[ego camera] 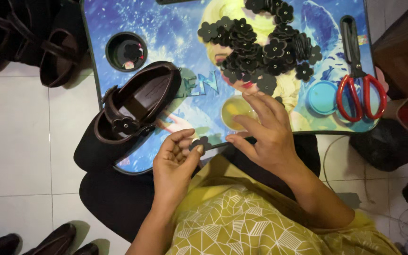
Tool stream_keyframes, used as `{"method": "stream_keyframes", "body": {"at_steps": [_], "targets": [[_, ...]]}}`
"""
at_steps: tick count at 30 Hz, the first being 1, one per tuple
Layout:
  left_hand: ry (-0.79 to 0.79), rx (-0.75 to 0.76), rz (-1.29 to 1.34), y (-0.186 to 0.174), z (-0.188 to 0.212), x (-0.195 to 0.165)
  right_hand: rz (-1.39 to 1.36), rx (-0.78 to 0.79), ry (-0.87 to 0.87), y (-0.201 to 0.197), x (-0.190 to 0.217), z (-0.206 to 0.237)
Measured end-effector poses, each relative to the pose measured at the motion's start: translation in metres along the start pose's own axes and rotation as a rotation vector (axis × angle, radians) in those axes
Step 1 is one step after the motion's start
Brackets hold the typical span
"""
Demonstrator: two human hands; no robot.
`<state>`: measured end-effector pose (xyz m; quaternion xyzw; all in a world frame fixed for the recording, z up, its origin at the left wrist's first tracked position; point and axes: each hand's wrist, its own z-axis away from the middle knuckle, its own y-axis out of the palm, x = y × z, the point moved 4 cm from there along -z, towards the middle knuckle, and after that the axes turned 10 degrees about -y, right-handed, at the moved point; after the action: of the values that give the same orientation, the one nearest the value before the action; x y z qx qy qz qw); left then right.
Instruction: The person sits on the floor with a lap tray, dips small black flower-shaped pieces into a container of glue, and presses them onto the strap of a black Mary Jane shoe. They work on one shoe at a time, placing flowers across the strap, with many finished shoes piled around on the floor.
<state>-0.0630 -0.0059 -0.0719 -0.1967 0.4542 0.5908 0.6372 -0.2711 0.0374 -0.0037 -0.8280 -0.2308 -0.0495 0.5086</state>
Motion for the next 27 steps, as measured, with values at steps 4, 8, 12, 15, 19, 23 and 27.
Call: {"method": "stream_keyframes", "body": {"at_steps": [4, 8, 12, 15, 19, 23, 27], "targets": [[0.040, 0.023, -0.012, -0.002, 0.000, -0.003, 0.029, 0.019, 0.002, 0.004, -0.001, -0.001], [0.071, 0.068, -0.010, -0.001, 0.000, -0.002, 0.017, 0.020, 0.008, 0.003, -0.001, 0.001], [0.031, 0.032, 0.016, -0.002, -0.002, 0.004, 0.030, -0.042, 0.012, -0.011, 0.004, 0.009], [0.065, 0.033, -0.005, -0.001, -0.004, 0.003, 0.032, -0.025, 0.001, -0.013, 0.006, 0.011], [0.064, 0.072, 0.025, 0.001, 0.001, 0.000, 0.019, -0.008, 0.012, -0.011, 0.009, 0.013], [0.065, 0.101, 0.047, 0.005, 0.005, -0.007, -0.042, 0.001, 0.023, -0.012, 0.012, 0.014], [0.010, 0.144, 0.152, 0.012, 0.010, -0.011, -0.302, -0.023, 0.045, -0.025, 0.022, 0.013]]}}
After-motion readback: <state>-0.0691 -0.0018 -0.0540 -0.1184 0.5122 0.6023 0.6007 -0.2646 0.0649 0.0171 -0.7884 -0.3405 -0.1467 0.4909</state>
